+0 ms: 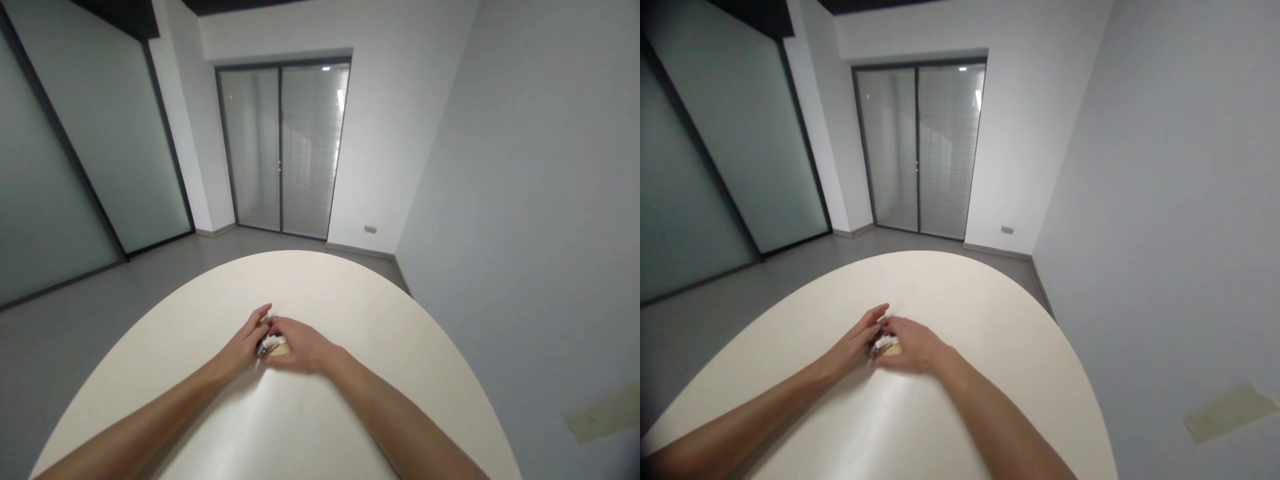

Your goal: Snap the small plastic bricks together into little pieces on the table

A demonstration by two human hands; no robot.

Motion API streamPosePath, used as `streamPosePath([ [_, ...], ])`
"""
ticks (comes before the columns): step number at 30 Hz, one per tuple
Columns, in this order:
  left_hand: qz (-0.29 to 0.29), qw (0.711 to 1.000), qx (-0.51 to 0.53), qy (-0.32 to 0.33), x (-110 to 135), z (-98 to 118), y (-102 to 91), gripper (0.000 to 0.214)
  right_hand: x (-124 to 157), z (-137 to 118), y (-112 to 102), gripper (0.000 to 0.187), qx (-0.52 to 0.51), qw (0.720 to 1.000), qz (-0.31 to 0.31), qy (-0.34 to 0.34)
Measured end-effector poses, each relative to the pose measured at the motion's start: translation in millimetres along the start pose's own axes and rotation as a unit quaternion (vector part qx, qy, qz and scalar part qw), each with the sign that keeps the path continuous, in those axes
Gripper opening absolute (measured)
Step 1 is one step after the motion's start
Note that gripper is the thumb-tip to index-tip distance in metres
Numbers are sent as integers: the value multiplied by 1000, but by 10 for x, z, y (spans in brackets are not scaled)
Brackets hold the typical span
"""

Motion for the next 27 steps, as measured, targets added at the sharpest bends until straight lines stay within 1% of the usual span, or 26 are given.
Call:
streamPosePath([
  [2, 5, 999, -53, 9, 78, 4, -54, 55, 98, -6, -4, 56, -18, 1000, -7, -3],
  [4, 14, 995, -96, 16, 134, -5, -85, 55, 201, 16, -14, 70, -26, 1000, -15, -7],
  [5, 12, 994, -104, 19, 143, -15, -77, 55, 242, 44, -32, 78, -21, 1000, -11, -3],
  [7, 12, 993, -113, 24, 112, -33, -52, 56, 292, 134, -92, 82, 0, 1000, 14, 21],
  [8, 14, 992, -120, 26, 73, -35, -38, 57, 301, 187, -117, 78, 12, 999, 24, 40],
  [9, 12, 992, -122, 22, 22, -41, -13, 58, 303, 221, -132, 71, 16, 998, 28, 50],
  [11, -11, 994, -107, 32, -114, 3, 86, 59, 289, 207, -121, 50, 25, 999, 21, 33],
  [13, -21, 995, -89, 35, -248, 67, 168, 59, 252, 192, -125, 34, 30, 999, 30, 19],
  [15, -45, 997, -55, 31, -341, 122, 279, 58, 205, 230, -157, 27, 18, 998, 58, 29],
  [16, -55, 997, -41, 33, -367, 153, 328, 58, 186, 279, -192, 27, -2, 996, 80, 44],
  [18, -78, 995, -47, 46, -373, 216, 416, 61, 177, 461, -298, 34, -64, 983, 140, 99],
  [20, -104, 986, -103, 80, -331, 293, 499, 67, 223, 692, -423, 37, -123, 958, 206, 156],
  [21, -120, 976, -146, 105, -299, 340, 550, 71, 262, 793, -494, 39, -147, 944, 241, 169],
  [23, -168, 945, -232, 156, -218, 423, 698, 71, 360, 996, -633, 43, -190, 914, 304, 192],
  [25, -188, 923, -285, 179, -168, 463, 804, 58, 439, 1177, -718, 45, -217, 890, 338, 214],
  [27, -181, 913, -316, 186, -164, 478, 836, 45, 476, 1325, -724, 47, -244, 877, 335, 242],
])
Point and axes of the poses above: each hand's wrist, its own x-axis away from the middle knuckle, its own y-axis out of the palm, z = x × y, the point moved 9 cm from there along -x, towards the middle knuckle, and after that the axes turned 14 degrees about y, right-handed, at the moved point
